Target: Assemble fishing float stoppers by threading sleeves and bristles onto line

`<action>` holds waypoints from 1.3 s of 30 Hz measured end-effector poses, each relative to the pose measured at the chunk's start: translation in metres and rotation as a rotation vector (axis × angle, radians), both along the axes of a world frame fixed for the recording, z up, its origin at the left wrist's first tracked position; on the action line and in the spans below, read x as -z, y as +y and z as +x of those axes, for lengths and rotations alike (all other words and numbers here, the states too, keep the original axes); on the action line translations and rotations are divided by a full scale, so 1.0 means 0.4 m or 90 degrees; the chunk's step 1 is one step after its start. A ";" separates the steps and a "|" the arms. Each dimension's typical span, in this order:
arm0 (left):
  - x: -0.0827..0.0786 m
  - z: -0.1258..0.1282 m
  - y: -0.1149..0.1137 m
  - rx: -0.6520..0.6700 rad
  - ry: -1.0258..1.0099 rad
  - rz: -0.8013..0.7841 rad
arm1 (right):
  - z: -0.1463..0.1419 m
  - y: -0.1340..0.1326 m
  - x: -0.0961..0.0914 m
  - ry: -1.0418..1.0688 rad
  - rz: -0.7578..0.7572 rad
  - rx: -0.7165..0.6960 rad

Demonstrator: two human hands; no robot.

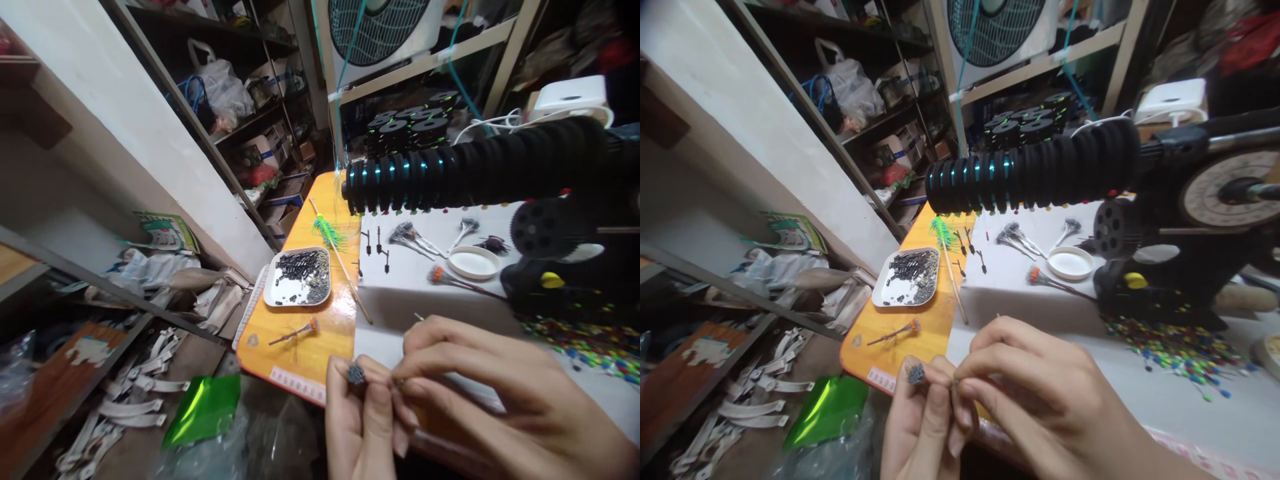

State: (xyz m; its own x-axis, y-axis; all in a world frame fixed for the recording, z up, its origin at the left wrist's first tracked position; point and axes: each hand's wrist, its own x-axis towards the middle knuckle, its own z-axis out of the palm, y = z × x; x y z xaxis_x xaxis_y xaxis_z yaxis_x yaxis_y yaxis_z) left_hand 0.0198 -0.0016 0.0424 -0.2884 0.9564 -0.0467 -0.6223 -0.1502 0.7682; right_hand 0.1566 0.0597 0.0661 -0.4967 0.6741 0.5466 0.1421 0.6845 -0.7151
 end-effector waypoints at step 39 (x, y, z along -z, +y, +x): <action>0.007 -0.010 0.000 -0.113 0.036 0.053 | 0.000 0.005 -0.005 0.036 -0.014 0.102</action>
